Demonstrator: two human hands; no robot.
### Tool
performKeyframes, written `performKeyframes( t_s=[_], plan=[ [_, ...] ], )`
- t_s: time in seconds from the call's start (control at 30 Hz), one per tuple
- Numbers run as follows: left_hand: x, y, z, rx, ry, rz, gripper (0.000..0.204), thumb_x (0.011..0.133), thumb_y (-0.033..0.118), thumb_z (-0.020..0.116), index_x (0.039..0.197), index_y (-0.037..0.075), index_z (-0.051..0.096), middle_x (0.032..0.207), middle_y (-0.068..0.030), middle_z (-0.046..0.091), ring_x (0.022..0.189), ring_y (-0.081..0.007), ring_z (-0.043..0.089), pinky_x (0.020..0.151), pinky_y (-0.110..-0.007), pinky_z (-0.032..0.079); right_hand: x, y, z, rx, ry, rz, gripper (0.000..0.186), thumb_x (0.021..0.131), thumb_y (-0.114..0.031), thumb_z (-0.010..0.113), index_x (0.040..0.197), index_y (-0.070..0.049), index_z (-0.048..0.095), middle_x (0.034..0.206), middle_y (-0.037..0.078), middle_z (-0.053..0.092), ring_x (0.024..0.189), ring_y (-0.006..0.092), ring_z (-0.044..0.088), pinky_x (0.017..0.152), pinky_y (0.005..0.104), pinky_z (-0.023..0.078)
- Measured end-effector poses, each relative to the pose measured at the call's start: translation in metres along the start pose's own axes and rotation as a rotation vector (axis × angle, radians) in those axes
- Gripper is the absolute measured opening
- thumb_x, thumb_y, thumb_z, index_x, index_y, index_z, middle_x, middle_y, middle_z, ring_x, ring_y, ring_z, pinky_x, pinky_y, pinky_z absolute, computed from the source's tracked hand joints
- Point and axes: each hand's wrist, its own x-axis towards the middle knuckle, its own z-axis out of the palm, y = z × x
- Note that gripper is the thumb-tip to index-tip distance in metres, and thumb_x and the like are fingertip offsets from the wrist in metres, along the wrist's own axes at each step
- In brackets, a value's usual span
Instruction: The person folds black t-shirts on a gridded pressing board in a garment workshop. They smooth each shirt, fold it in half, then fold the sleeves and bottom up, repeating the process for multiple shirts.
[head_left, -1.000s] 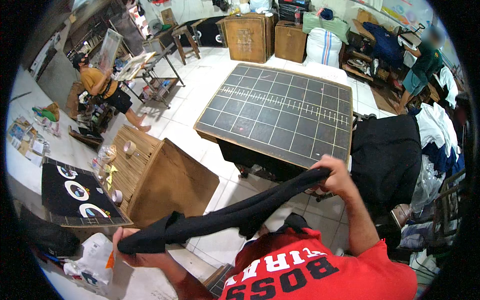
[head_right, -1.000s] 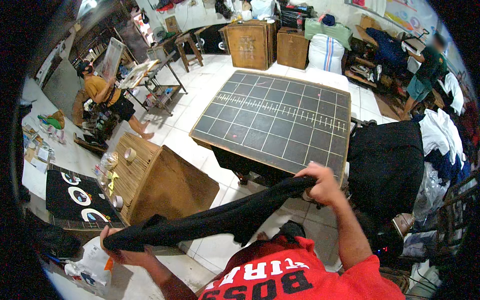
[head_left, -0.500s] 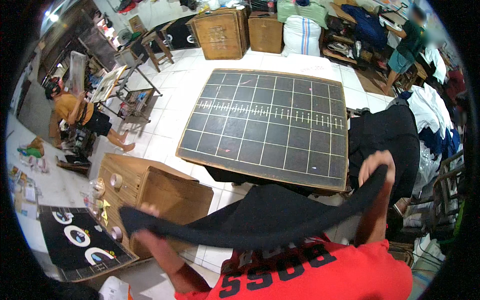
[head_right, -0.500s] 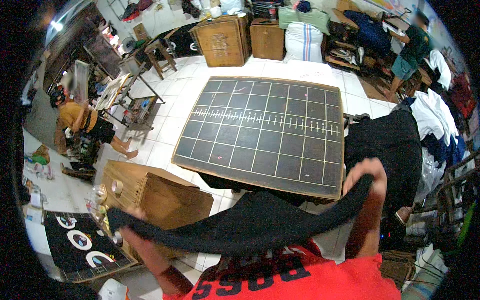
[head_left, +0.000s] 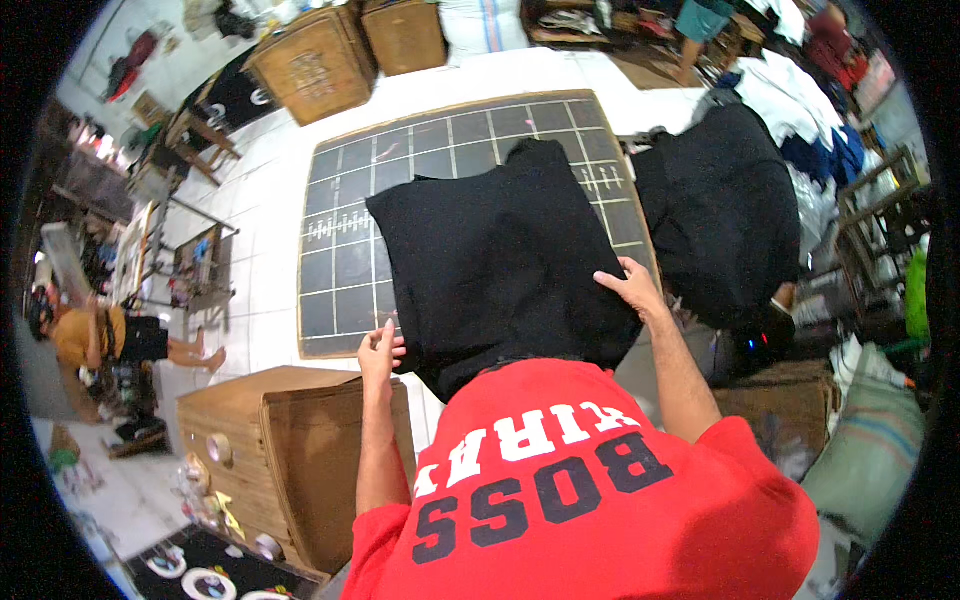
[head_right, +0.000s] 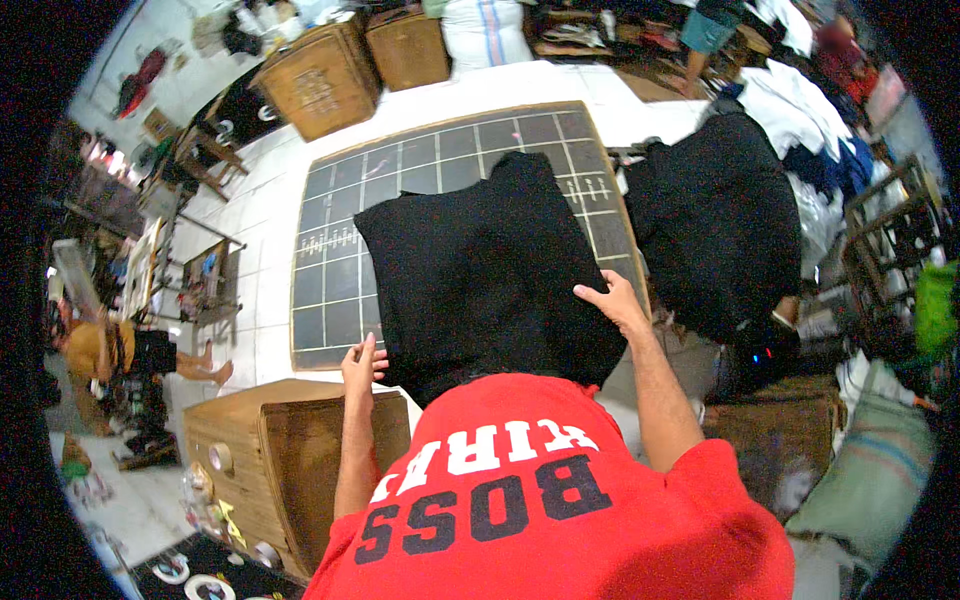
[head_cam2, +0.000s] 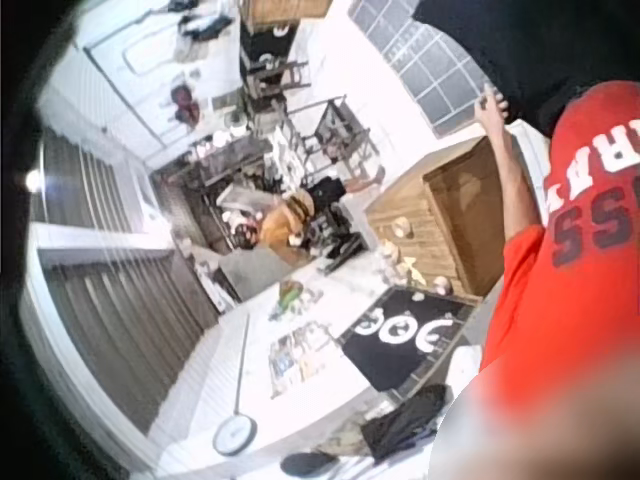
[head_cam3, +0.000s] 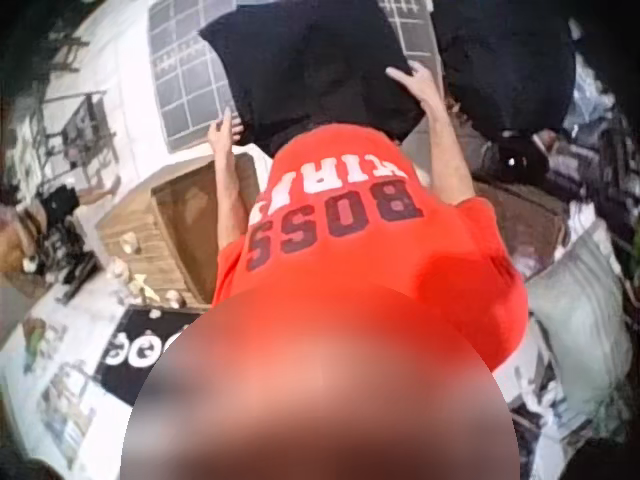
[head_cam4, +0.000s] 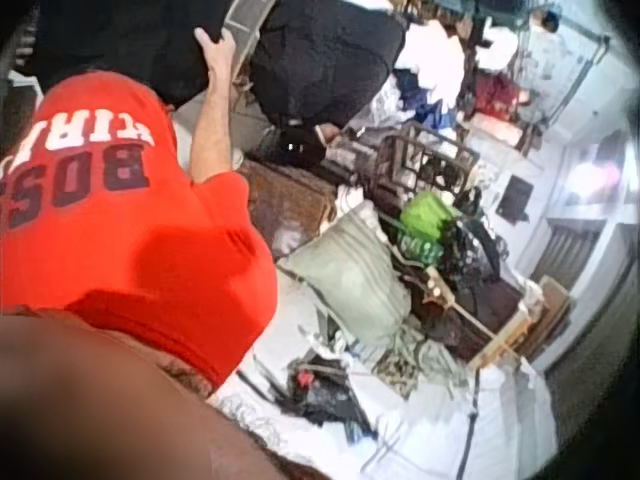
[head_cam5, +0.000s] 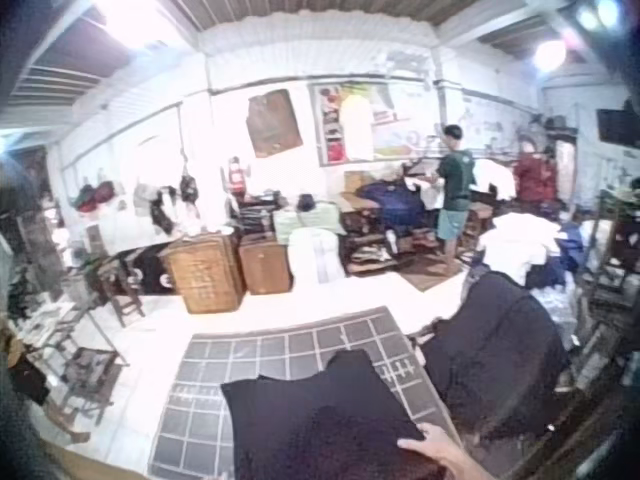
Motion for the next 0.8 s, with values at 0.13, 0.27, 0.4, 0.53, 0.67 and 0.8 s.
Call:
performKeyframes(
  t_s=[0.13, 0.27, 0.4, 0.53, 0.67, 0.8],
  plan=[
    [-0.006, -0.005, 0.024, 0.440, 0.142, 0.324, 0.051, 0.084, 0.041, 0.085, 0.109, -0.001, 0.071, 0.079, -0.0083, 0.073, 0.067, -0.0214, 0.069, 0.063, -0.035, 0.054, -0.014, 0.027, -0.014, -0.198, 0.129, -0.076, 0.076, 0.068, -0.019, 0.096, 0.130, 0.006, 0.061, 0.123, 0.017, 0.070, 0.110, 0.0260, 0.068, 0.097, 0.0389, 0.054],
    [-0.007, -0.005, 0.023, 0.583, 0.134, 0.355, 0.034, 0.087, 0.029, 0.081, 0.099, -0.002, 0.073, 0.080, -0.0167, 0.073, 0.073, -0.0310, 0.070, 0.072, -0.043, 0.054, -0.021, 0.030, -0.027, -0.163, 0.209, 0.012, 0.069, 0.074, -0.014, 0.091, 0.131, 0.009, 0.061, 0.122, 0.018, 0.071, 0.108, 0.0263, 0.069, 0.098, 0.0376, 0.053],
    [-0.001, -0.024, 0.008, 0.262, 0.200, 0.405, 0.026, 0.099, 0.022, 0.068, 0.098, -0.004, 0.067, 0.084, -0.0151, 0.069, 0.077, -0.0218, 0.063, 0.076, -0.039, 0.051, -0.035, 0.039, -0.026, 0.313, 0.261, 0.031, 0.038, 0.091, -0.012, 0.078, 0.122, 0.008, 0.067, 0.113, 0.013, 0.074, 0.099, 0.0218, 0.071, 0.092, 0.0345, 0.055],
    [0.007, -0.039, -0.005, 0.012, 0.118, 0.285, 0.028, 0.108, 0.022, 0.053, 0.101, -0.003, 0.063, 0.089, -0.0080, 0.064, 0.085, -0.0156, 0.054, 0.080, -0.035, 0.047, -0.035, 0.060, -0.020, 0.471, 0.367, -0.013, 0.029, 0.097, -0.017, 0.072, 0.118, 0.003, 0.070, 0.113, 0.008, 0.073, 0.099, 0.0170, 0.068, 0.091, 0.0312, 0.051],
    [0.002, -0.026, -0.007, 0.114, 0.170, 0.297, 0.038, 0.103, 0.034, 0.062, 0.104, -0.005, 0.062, 0.097, -0.0147, 0.068, 0.093, -0.0231, 0.061, 0.088, -0.039, 0.049, -0.023, 0.081, -0.014, 0.372, 0.492, -0.024, 0.036, 0.102, -0.020, 0.066, 0.125, 0.007, 0.066, 0.116, 0.009, 0.072, 0.102, 0.0161, 0.065, 0.092, 0.0309, 0.049],
    [-0.013, -0.006, -0.013, 0.485, 0.118, 0.465, 0.053, 0.083, 0.025, 0.079, 0.120, -0.003, 0.052, 0.107, -0.0291, 0.067, 0.101, -0.0439, 0.067, 0.093, -0.048, 0.050, -0.025, 0.090, -0.011, 0.150, 0.593, 0.004, 0.037, 0.104, -0.025, 0.061, 0.126, 0.004, 0.067, 0.113, 0.009, 0.072, 0.102, 0.0173, 0.065, 0.091, 0.0323, 0.049]
  ],
)
